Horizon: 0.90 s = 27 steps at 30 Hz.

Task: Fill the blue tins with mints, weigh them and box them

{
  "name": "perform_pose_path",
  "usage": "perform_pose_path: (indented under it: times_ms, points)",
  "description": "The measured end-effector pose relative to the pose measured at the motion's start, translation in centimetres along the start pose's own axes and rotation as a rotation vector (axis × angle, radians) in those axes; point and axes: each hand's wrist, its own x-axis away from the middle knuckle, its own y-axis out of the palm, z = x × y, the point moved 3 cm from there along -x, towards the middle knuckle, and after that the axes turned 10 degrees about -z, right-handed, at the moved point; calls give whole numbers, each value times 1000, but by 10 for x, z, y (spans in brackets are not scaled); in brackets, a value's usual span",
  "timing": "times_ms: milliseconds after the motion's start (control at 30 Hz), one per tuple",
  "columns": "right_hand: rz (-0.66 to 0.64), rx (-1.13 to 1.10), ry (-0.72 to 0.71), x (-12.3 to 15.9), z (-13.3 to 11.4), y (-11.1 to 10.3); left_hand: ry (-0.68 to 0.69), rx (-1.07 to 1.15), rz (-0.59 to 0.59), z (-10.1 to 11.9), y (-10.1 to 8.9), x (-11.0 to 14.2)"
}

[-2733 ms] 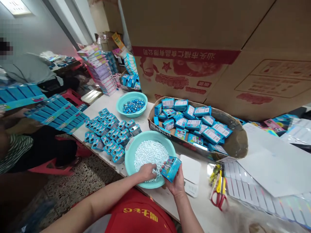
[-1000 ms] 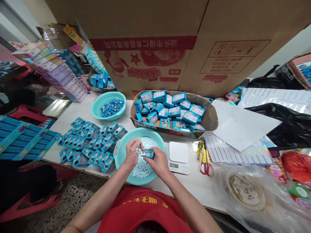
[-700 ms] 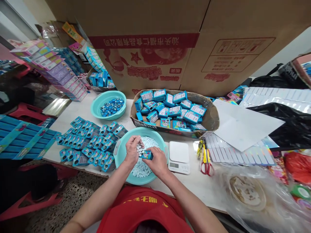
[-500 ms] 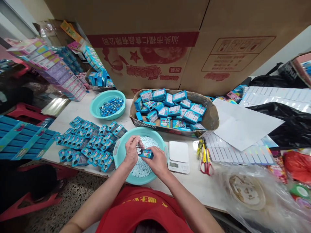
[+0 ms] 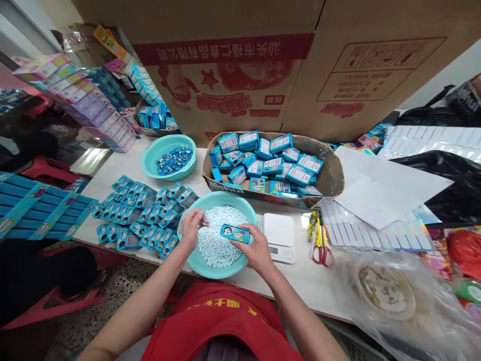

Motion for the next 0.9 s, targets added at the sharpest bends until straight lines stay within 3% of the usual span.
perform_pose_path:
  times_ms: [67,133,267,333,400,467,567,700,900]
  points:
    - [-7,-26,2,2,4,-5,-84,-401,-165,-25,-12,-1]
    - [-2,-37,-4,2,9,-5,-131,-629,-297,-50,-11,3]
    - [139,-33,7,0,29,6,-47,-942,-532,-83,30,19]
    - [222,11,13,-1,41,14,9,-1138,-684,-92,53,29]
    - [273,69,-2,-2,51,22,36,-1244,-794,-94,61,38]
    - [300,111,-24,-3,59,26,43,-1293,-903,-93,55,45]
    - [330,131,-40,-3,62,27,-15,-1329,-1020,-91,31,51]
    - [335,71,-10,-2,55,23,-165,-1220,-901,-94,6,45]
    - [226,40,14,-3,44,23,-229,-1012,-659,-93,-2,27]
